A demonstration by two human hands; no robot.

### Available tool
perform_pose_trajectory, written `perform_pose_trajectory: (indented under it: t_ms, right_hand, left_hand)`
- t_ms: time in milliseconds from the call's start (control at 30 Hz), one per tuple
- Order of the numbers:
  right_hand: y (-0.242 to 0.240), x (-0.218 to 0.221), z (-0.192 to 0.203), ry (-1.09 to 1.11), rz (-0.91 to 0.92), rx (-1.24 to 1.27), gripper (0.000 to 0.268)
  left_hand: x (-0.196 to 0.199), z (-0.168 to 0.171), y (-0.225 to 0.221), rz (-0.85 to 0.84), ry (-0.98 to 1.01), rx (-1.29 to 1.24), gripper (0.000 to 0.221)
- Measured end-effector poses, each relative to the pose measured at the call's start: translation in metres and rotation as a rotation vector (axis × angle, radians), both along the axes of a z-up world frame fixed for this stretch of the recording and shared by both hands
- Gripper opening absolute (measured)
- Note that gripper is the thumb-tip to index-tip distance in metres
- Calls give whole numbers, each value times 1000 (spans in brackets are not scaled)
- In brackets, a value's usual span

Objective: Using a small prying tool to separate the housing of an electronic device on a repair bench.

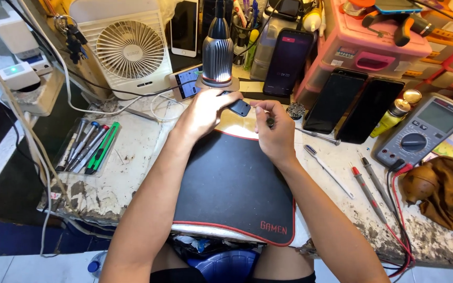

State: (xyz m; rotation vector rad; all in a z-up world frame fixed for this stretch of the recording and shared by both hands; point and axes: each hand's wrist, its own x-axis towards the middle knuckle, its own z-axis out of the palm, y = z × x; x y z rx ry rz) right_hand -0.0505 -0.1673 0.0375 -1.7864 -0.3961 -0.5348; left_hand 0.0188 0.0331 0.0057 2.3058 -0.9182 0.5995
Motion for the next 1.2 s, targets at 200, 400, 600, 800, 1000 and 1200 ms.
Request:
perform_pose_trajectory:
  t_ms: [200, 400, 600, 800, 1000, 1200]
  right_hand:
    - [9, 0, -9, 157, 73, 380, 13]
    - [4, 1, 3, 291, 115, 534, 10]
    - [-1, 11, -7, 384, 162, 628, 5]
    - [-1, 16, -10, 445, 143, 607, 4]
    - [2, 15, -20, 385, 183, 518, 3]
    - [15, -9, -15, -42, -35, -258, 12]
  left_hand:
    - [-6, 1, -14, 9, -40, 40, 44]
    - [-8, -8, -21, 140, 382, 334, 70]
    - [-40, 20, -31, -13, 622, 69, 78]
    - [-57, 71, -30, -205, 894, 106, 97]
    - [-56, 44, -10, -287, 1139, -142, 79]
    - [-84, 54, 16, -103, 1215, -458, 98]
